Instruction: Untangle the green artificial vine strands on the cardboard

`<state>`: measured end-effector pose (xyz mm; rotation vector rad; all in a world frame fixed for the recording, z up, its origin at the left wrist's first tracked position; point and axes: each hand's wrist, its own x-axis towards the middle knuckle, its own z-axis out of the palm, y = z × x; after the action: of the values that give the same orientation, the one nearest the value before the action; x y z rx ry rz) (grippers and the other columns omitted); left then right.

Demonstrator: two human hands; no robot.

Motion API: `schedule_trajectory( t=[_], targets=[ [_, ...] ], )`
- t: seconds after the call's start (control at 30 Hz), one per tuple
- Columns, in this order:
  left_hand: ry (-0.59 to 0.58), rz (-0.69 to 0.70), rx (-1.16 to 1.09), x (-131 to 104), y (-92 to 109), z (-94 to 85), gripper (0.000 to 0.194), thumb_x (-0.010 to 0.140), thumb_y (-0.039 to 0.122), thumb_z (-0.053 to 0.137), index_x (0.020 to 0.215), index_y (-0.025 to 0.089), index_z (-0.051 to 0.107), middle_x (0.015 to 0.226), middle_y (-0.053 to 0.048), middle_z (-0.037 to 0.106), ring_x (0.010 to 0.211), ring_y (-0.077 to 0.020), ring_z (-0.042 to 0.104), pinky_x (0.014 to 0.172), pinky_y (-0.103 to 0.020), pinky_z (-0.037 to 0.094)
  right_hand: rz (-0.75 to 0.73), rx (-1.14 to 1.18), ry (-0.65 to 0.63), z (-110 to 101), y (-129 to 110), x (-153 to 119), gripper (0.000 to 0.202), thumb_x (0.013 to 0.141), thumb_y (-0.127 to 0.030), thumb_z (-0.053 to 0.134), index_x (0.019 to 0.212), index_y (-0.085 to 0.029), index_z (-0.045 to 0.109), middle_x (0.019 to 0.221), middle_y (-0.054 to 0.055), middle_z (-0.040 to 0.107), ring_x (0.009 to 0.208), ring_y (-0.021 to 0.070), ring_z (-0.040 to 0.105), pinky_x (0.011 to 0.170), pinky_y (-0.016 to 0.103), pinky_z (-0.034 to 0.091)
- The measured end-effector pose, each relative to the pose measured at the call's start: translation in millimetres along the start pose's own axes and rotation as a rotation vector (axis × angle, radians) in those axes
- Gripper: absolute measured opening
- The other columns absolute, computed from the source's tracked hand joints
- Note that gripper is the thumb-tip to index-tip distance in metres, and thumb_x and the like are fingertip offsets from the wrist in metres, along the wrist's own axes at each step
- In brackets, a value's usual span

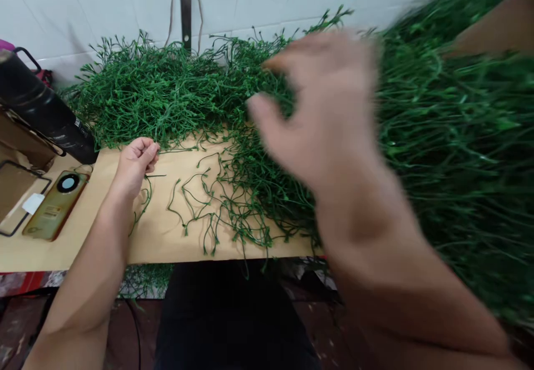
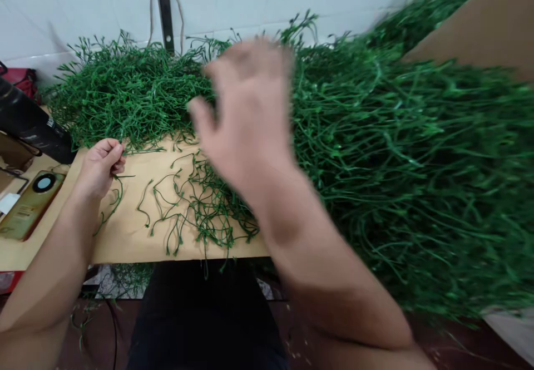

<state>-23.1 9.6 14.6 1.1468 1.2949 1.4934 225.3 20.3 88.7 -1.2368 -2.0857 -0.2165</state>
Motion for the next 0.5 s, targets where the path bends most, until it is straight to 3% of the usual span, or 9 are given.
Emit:
schedule_trajectory(
  t=[0.03,0.1,0.23,0.37,0.5],
  targets=[
    [-0.031,0.003,-0.026,-0.9,0.0,-0.2,0.02,0.068,0.024,0.067,0.066,0.016,0.048,0.049,0.005,0.046,0.039,-0.0029,0.032,0.037,-0.014,0.023,-0.057,0.106,-0.109,16.8,-16.3,-1.5,0.043,0.085,-0.033,0.048,0.116,-0.004,0.056,0.12,0.018,0.052,0.119,0.0276,0.04,0.095,0.046,0.029],
    [-0.069,0.004,-0.045,-2.5,0.1,-0.6,0.024,0.066,0.027,0.07,0.067,0.016,0.049,0.05,0.005,0.045,0.038,-0.0027,0.032,0.037,-0.015,0.023,-0.142,0.269,-0.277,51.5,-45.6,-4.2,0.04,0.083,-0.033,0.053,0.113,-0.006,0.056,0.115,0.015,0.055,0.111,0.0246,0.046,0.091,0.04,0.034],
    [-0.081,0.0,-0.042,-3.9,-1.7,-0.5,0.031,0.06,0.031,0.075,0.067,0.016,0.049,0.051,0.006,0.045,0.038,-0.0026,0.033,0.037,-0.014,0.024,-0.116,0.425,-0.418,99.8,-73.4,-4.5,0.033,0.087,-0.031,0.047,0.107,-0.007,0.055,0.104,0.012,0.059,0.095,0.0197,0.051,0.082,0.032,0.036],
    [-0.059,-0.006,-0.035,-1.1,-5.1,1.3,0.029,0.062,0.031,0.074,0.066,0.016,0.049,0.049,0.006,0.044,0.038,-0.0025,0.032,0.036,-0.014,0.024,-0.07,0.457,-0.447,112.4,-71.3,-2.7,0.028,0.089,-0.03,0.042,0.103,-0.01,0.054,0.084,0.006,0.059,0.076,0.0145,0.049,0.07,0.026,0.033],
    [0.088,0.033,-0.059,3.3,-5.8,-0.5,0.024,0.068,0.026,0.069,0.063,0.016,0.047,0.048,0.007,0.04,0.035,-0.0018,0.028,0.034,-0.014,0.021,-0.139,0.415,-0.429,115.2,-69.4,-6.0,0.032,0.093,-0.029,0.034,0.089,-0.011,0.06,0.083,0.007,0.056,0.079,0.0154,0.047,0.075,0.028,0.033]
  ],
)
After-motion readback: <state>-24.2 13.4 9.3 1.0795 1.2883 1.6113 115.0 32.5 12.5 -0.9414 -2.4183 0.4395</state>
